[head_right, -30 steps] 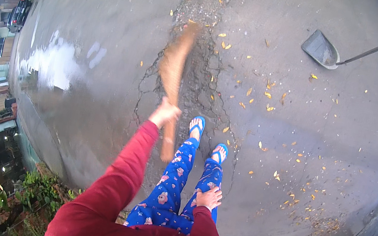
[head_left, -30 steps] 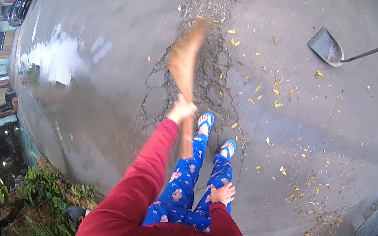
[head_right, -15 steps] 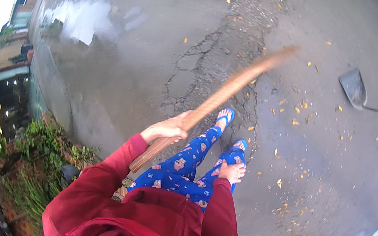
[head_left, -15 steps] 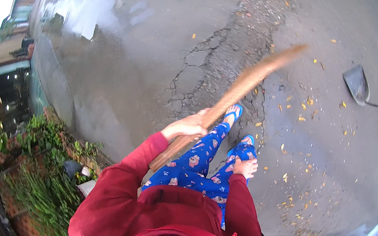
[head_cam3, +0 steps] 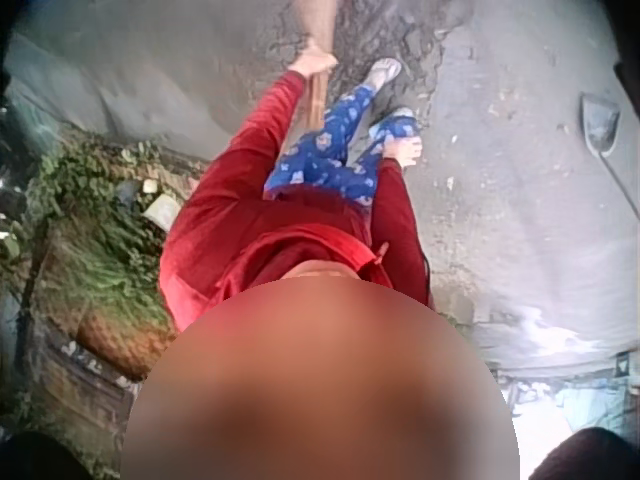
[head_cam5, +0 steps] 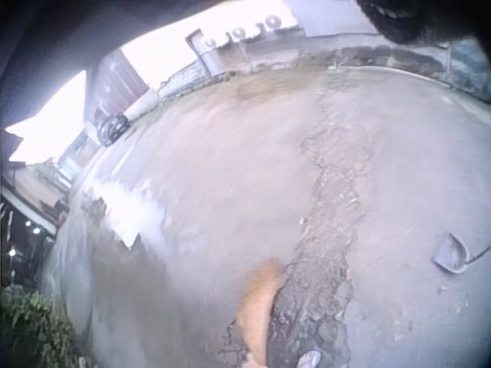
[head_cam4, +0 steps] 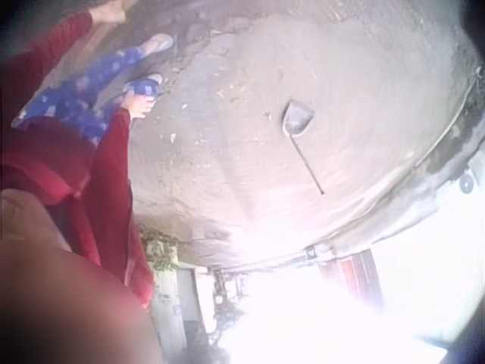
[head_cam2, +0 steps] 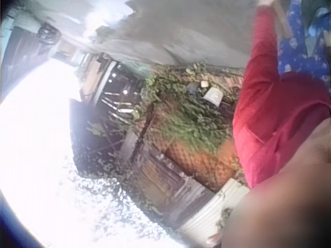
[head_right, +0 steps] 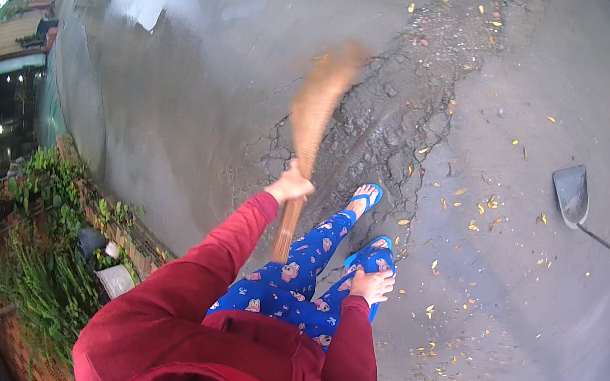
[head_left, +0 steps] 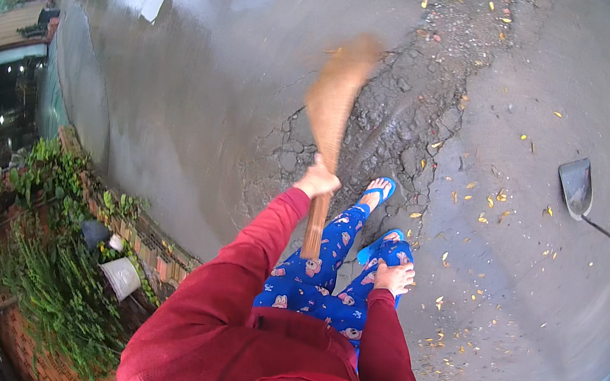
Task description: The person sweeps scattered leaves on a wet concrete surface using a traditional straw broom and a dustpan. They gather leaves into piles, scoop them into the dustpan, and deposit the collected leaves into a green waste bin.
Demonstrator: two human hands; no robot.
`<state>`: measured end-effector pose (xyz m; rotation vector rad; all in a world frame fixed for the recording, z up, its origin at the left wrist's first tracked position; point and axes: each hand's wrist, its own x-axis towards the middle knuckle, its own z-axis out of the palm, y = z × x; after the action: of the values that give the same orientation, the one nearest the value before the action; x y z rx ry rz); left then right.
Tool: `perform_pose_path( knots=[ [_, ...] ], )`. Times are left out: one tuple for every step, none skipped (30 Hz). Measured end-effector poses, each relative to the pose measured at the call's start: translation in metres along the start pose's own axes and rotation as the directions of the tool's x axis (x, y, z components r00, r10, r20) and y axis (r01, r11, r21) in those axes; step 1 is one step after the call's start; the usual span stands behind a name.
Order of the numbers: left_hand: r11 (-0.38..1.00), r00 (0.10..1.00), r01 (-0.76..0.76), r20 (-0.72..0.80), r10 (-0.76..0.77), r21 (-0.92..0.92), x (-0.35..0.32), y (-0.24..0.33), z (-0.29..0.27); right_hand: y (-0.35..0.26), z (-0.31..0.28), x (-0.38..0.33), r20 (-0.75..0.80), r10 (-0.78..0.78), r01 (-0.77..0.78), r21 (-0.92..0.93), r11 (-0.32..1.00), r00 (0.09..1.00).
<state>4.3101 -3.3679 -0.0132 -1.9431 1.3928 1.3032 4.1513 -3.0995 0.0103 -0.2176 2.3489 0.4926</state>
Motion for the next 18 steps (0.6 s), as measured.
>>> perform_pose_path(
  knots=[
    [0.989, 0.985, -0.059, 0.170, 0.036, 0.135, -0.005, 0.007, 0.000, -0.008, 0.000, -0.002, -0.035, -0.040, 0.039, -0.010, 0.999, 0.999],
    [0.973, 0.968, -0.159, 0.220, 0.121, 0.166, -0.015, 0.014, 0.000, -0.017, -0.002, -0.002, -0.062, -0.077, 0.076, -0.015, 0.997, 0.995],
    [0.961, 0.935, -0.242, 0.295, 0.195, 0.133, -0.028, 0.018, -0.005, -0.023, -0.002, -0.003, -0.044, -0.081, 0.080, -0.028, 0.996, 0.996],
    [0.940, 0.892, -0.331, 0.352, 0.284, 0.079, -0.035, 0.025, -0.023, -0.029, -0.003, -0.004, -0.047, -0.103, 0.102, -0.031, 0.994, 0.994],
    [0.941, 0.832, -0.337, 0.466, 0.301, -0.007, -0.053, 0.028, -0.031, -0.033, -0.004, -0.004, -0.081, -0.141, 0.138, -0.038, 0.990, 0.987],
    [0.912, 0.774, -0.390, 0.493, 0.397, -0.123, -0.071, 0.029, -0.041, -0.035, -0.005, -0.004, -0.086, -0.142, 0.136, -0.071, 0.988, 0.986],
    [0.924, 0.782, -0.347, 0.495, 0.380, -0.162, -0.090, 0.026, -0.051, -0.035, -0.007, -0.002, -0.067, -0.139, 0.132, -0.091, 0.987, 0.988],
    [0.914, 0.753, -0.324, 0.518, 0.406, -0.245, -0.108, 0.020, -0.057, -0.035, -0.008, 0.000, -0.070, -0.130, 0.122, -0.101, 0.987, 0.989],
    [0.900, 0.772, -0.335, 0.467, 0.432, -0.279, -0.122, 0.010, -0.065, -0.033, -0.010, 0.002, -0.081, -0.103, 0.094, -0.108, 0.990, 0.991],
    [0.852, 0.806, -0.409, 0.308, 0.505, -0.327, -0.131, -0.004, -0.071, -0.030, -0.011, 0.005, -0.079, -0.068, 0.059, -0.113, 0.992, 0.995],
    [0.823, 0.821, -0.435, 0.214, 0.529, -0.365, -0.137, -0.024, -0.078, -0.026, -0.011, 0.008, -0.097, -0.042, 0.031, -0.113, 0.993, 0.994],
    [0.791, 0.828, -0.468, 0.117, 0.548, -0.395, -0.139, -0.047, -0.084, -0.020, -0.011, 0.012, -0.098, -0.025, 0.013, -0.118, 0.993, 0.995],
    [0.828, 0.899, -0.345, 0.096, 0.426, -0.443, -0.140, -0.072, -0.090, -0.015, -0.011, 0.015, -0.100, -0.005, -0.006, -0.115, 0.993, 0.995],
    [0.813, 0.937, -0.267, 0.058, 0.345, -0.518, -0.138, -0.100, -0.098, -0.009, -0.012, 0.018, -0.104, 0.031, -0.044, -0.119, 0.992, 0.994],
    [0.846, 0.988, -0.128, 0.008, 0.155, -0.517, -0.134, -0.126, -0.103, -0.003, -0.012, 0.020, -0.082, 0.052, -0.060, -0.093, 0.994, 0.995],
    [0.823, 0.997, -0.061, -0.067, 0.028, -0.565, -0.127, -0.150, -0.109, 0.002, -0.012, 0.021, -0.090, 0.072, -0.081, -0.093, 0.992, 0.993],
    [0.814, 0.984, -0.008, -0.147, -0.095, -0.580, -0.115, -0.172, -0.115, 0.008, -0.013, 0.023, -0.080, 0.098, -0.106, -0.096, 0.990, 0.992],
    [0.784, 0.962, -0.039, -0.235, -0.138, -0.619, -0.101, -0.191, -0.122, 0.013, -0.014, 0.023, -0.090, 0.115, -0.123, -0.088, 0.988, 0.989]
  ],
)
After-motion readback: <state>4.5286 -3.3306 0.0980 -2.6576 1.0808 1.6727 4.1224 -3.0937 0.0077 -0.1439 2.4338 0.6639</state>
